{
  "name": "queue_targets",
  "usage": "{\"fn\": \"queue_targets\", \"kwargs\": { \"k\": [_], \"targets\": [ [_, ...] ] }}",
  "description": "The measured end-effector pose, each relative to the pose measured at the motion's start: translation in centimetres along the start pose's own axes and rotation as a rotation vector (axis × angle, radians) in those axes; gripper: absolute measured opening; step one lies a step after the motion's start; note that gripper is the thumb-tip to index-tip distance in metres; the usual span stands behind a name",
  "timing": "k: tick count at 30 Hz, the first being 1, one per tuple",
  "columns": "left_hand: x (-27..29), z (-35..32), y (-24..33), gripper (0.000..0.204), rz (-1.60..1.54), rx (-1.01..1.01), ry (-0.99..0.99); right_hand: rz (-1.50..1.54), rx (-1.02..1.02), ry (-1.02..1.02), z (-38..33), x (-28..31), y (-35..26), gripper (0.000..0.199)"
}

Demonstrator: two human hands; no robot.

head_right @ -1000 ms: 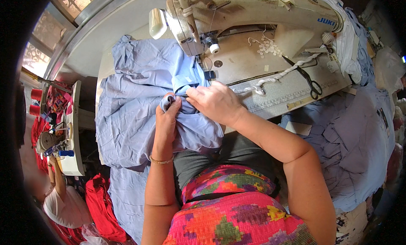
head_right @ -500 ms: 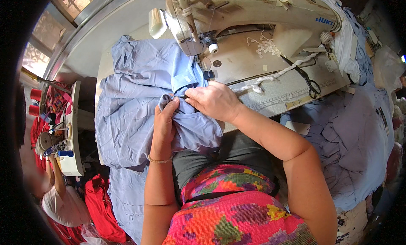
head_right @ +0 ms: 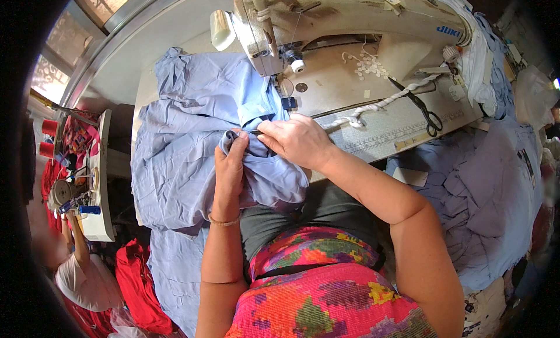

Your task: The person uses a sewing machine to stitch a blue garment, then uses snips to trim excess threads around a buttonhole on the cuff.

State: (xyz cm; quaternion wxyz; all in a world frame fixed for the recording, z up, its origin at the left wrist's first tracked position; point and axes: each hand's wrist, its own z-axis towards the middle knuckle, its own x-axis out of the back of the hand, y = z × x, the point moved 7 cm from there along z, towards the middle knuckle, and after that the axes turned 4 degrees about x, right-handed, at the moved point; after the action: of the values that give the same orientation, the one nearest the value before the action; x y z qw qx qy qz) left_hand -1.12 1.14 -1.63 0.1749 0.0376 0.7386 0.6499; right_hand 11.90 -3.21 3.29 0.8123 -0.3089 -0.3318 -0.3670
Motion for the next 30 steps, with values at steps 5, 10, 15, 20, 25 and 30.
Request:
{"fn": "queue_targets", "kwargs": {
  "k": [5, 10, 15, 20, 25, 30],
  "targets": [
    [-0.3, 0.0, 0.3, 0.016, -0.040, 0.041, -0.055, 0.062, -0.073, -0.050, -0.1, -0.1, 0.3, 0.015],
    [-0.1, 0.2, -0.3, 0.016, -0.053, 0.069, -0.065, 0.091, -0.100, -0.056, 0.0, -0.1, 0.3, 0.015],
    [-0.3, 0.0, -0.1, 0.016, -0.023, 0.083, -0.074, -0.089, 0.033, 0.030, 0.1, 0.5, -0.7, 0.015],
    [-0.5, -0.1, 0.3, 0.017, -0.005, 0.100, -0.082, -0.034, 0.063, 0.057, 0.1, 0.1, -0.3, 0.014],
    [-0.6, 0.0, 0.2, 0.018, -0.014, 0.115, -0.068, -0.109, 0.087, 0.059, -0.1, -0.1, -0.5, 0.013],
    [-0.3, 0.1, 0.0, 0.018, 0.014, 0.098, -0.068, -0.161, 0.094, 0.038, -0.1, -0.2, -0.7, 0.012]
  ]
}}
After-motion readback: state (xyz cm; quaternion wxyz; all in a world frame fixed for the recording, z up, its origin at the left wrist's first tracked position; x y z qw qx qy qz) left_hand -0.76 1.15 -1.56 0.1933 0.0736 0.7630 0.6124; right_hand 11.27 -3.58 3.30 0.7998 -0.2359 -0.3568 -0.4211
